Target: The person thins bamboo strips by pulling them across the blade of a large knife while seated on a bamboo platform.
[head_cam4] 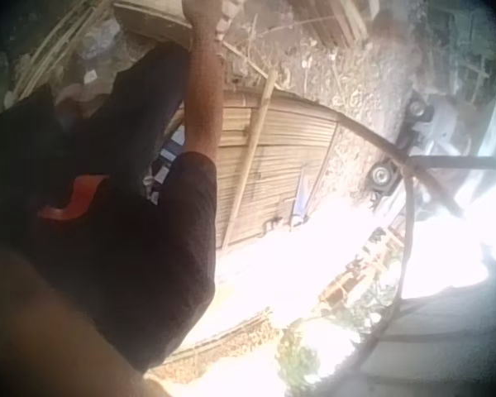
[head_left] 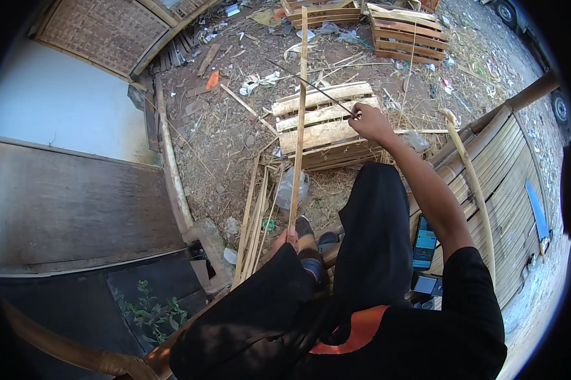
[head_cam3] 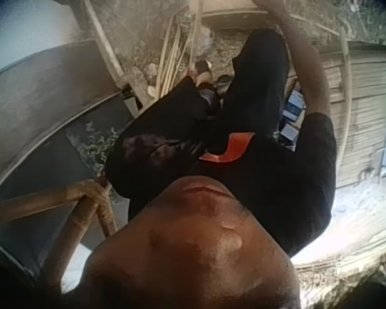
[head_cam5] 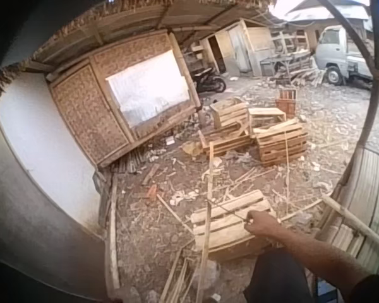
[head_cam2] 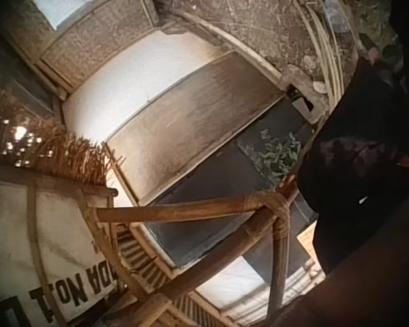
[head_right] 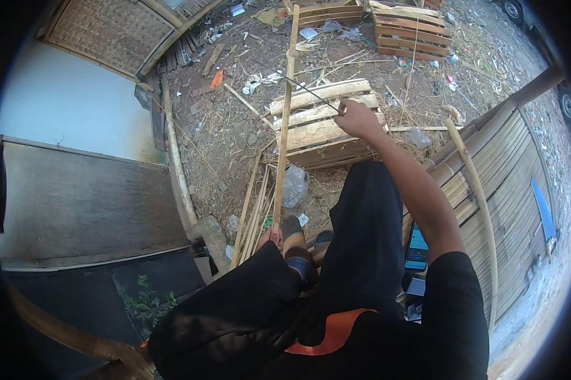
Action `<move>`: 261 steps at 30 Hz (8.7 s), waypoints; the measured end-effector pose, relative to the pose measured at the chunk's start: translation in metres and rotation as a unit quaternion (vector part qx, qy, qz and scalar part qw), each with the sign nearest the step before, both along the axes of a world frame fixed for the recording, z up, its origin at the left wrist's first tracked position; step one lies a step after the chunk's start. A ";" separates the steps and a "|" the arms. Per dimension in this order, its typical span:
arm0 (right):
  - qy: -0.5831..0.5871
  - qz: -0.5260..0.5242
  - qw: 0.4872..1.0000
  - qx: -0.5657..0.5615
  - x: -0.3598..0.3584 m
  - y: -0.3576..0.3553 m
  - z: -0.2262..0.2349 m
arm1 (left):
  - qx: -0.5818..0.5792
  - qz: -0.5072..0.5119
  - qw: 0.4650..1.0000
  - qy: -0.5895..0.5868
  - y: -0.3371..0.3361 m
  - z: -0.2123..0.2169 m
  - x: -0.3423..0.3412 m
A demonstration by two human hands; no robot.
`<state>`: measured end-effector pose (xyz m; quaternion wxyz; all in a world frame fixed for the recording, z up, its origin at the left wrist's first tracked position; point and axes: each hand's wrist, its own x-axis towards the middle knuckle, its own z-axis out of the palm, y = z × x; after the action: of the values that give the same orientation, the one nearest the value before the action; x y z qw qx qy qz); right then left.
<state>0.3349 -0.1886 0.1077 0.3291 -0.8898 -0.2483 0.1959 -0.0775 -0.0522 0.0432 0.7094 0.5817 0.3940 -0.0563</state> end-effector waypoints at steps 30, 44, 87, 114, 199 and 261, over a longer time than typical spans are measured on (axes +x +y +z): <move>0.088 0.076 0.993 0.019 -0.066 0.064 0.052 | 0.368 -0.067 0.918 0.132 -0.028 0.102 0.030; 0.233 0.134 0.963 0.003 -0.134 0.054 0.035 | 0.406 -0.089 0.893 0.170 -0.024 0.104 0.037; 0.222 0.144 0.963 0.056 -0.186 0.046 0.004 | 0.386 -0.089 0.897 0.199 -0.017 0.089 0.035; 0.386 -0.014 0.892 0.235 -0.203 0.066 0.011 | 0.304 -0.050 0.944 0.121 -0.012 0.100 0.036; 0.393 0.015 0.901 0.180 -0.193 0.056 -0.017 | 0.259 -0.023 0.959 0.116 -0.016 0.130 0.027; -0.272 0.374 0.884 0.068 -0.188 0.035 -0.035 | -0.021 0.052 0.995 -0.084 -0.018 0.075 0.004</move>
<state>0.1466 -0.1540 0.0722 0.2109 -0.7248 -0.6548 0.0370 -0.0738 -0.0707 0.1184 0.7542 0.5478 0.3614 0.0218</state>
